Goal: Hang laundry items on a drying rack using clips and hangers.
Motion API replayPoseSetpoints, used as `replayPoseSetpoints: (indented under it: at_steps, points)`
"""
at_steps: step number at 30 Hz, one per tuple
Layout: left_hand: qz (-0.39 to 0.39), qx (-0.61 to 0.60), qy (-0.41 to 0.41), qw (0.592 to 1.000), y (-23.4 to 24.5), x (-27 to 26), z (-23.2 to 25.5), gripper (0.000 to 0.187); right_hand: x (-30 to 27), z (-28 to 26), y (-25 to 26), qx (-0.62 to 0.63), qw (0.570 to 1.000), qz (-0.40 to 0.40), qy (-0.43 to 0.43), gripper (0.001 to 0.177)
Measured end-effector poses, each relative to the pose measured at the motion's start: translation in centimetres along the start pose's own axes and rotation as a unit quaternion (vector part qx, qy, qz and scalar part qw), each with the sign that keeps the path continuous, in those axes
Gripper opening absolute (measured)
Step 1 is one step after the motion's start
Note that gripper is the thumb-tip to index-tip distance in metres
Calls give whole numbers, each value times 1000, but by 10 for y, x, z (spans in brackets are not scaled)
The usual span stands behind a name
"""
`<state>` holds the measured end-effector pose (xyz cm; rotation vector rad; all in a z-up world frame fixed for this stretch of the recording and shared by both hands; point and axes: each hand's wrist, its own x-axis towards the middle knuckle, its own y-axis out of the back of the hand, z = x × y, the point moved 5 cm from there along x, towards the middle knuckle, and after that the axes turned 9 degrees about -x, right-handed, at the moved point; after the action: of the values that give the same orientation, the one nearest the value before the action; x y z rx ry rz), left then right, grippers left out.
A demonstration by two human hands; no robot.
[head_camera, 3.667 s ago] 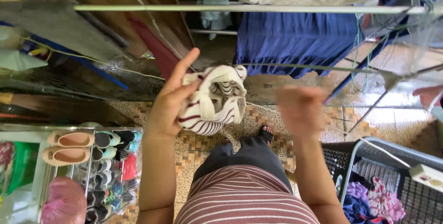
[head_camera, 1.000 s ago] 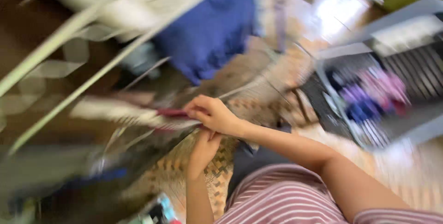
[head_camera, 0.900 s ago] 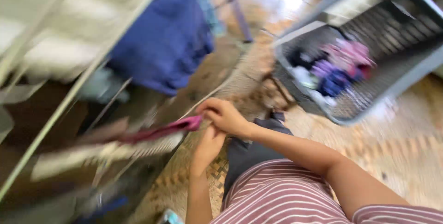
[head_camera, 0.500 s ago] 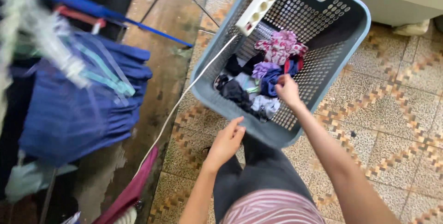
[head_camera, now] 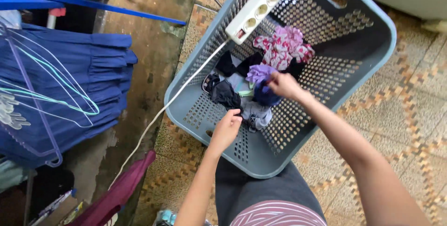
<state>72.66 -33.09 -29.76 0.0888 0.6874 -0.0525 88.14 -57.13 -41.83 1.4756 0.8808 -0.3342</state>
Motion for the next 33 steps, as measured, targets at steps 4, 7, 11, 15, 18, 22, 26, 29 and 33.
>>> replayPoseSetpoints:
  at_steps: [4,7,11,15,18,22,26,29,33]
  points:
    - [44,26,-153,987,-4,0,62,74,-91,-56,73,552,813,-64,174,12]
    - [87,106,-231,963,-2,-2,91,61,-152,-77,128,665,714,-123,179,14]
    - [240,235,-174,926,37,-9,101,28,-198,-72,162,621,774,-31,119,17]
    - [300,246,-187,902,77,-54,139,36,-245,-54,185,298,859,408,80,28]
    - [372,240,-317,839,111,-76,141,23,-271,-55,177,421,819,388,-30,31]
    - [168,-39,-314,934,141,-53,99,9,-301,-64,184,273,770,577,4,27]
    - [-71,-390,-108,912,102,-101,136,18,-268,-64,144,510,729,457,5,20]
    - [-161,-387,-168,892,75,-131,172,24,-289,-133,157,630,614,453,145,33]
    - [-116,-93,-330,932,74,-167,204,35,-297,-209,125,524,699,419,248,30]
